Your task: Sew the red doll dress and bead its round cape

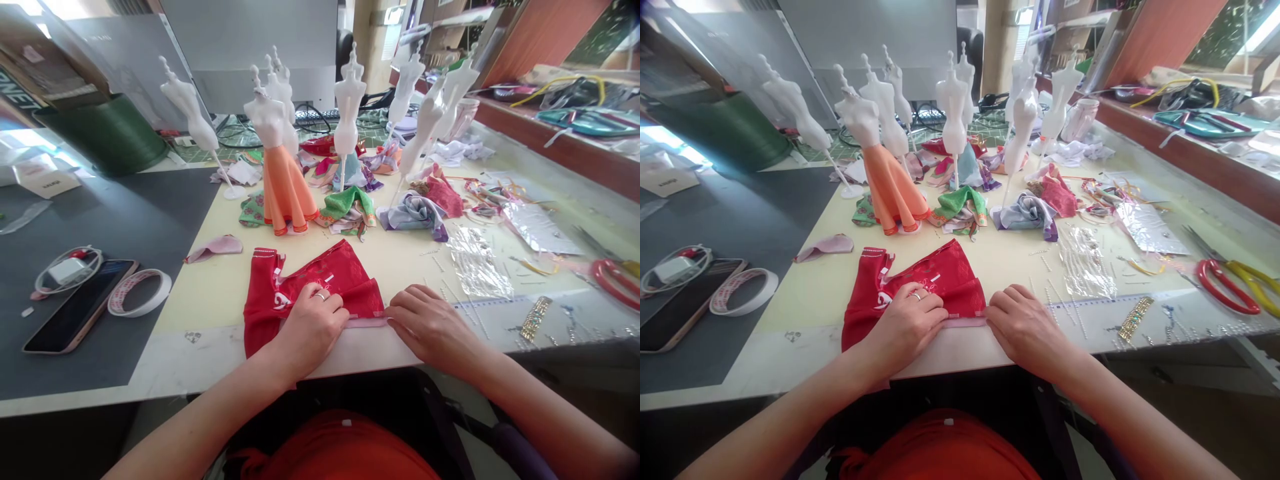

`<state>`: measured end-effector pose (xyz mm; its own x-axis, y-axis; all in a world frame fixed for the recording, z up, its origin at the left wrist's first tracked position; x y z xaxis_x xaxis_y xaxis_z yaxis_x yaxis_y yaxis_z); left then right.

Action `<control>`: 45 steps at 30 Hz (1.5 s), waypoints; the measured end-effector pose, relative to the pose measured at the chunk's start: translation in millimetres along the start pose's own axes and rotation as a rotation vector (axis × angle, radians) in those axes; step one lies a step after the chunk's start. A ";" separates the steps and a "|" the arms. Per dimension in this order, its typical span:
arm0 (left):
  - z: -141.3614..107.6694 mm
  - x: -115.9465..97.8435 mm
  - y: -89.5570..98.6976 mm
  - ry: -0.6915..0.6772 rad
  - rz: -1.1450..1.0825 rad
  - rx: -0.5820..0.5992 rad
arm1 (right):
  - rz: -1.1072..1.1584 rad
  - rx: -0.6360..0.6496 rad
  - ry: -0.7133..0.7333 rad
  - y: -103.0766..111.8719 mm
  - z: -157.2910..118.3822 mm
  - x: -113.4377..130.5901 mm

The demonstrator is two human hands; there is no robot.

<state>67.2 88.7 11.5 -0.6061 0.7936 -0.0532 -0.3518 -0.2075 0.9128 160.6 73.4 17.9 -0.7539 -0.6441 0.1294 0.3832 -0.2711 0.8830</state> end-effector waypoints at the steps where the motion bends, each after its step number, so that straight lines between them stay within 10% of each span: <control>1: 0.4 0.1 -0.6 -0.002 0.003 0.010 | -0.023 0.014 0.012 -2.4 0.7 1.4; 45: -0.9 -0.8 4.6 0.002 0.006 -0.044 | -0.099 0.068 0.201 -14.7 22.4 17.6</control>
<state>65.4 86.6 15.4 -0.6096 0.7912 -0.0483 -0.3788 -0.2372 0.8945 129.8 82.0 17.4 -0.6618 -0.7483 -0.0455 0.2710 -0.2955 0.9161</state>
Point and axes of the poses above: each hand's wrist, its own z-axis towards the middle knuckle, its own y-axis out of the back of the hand, x = y × z, the point moved 10 cm from there along z, towards the middle knuckle, and after that the axes turned 13 degrees about -x, right-handed, at the moved point
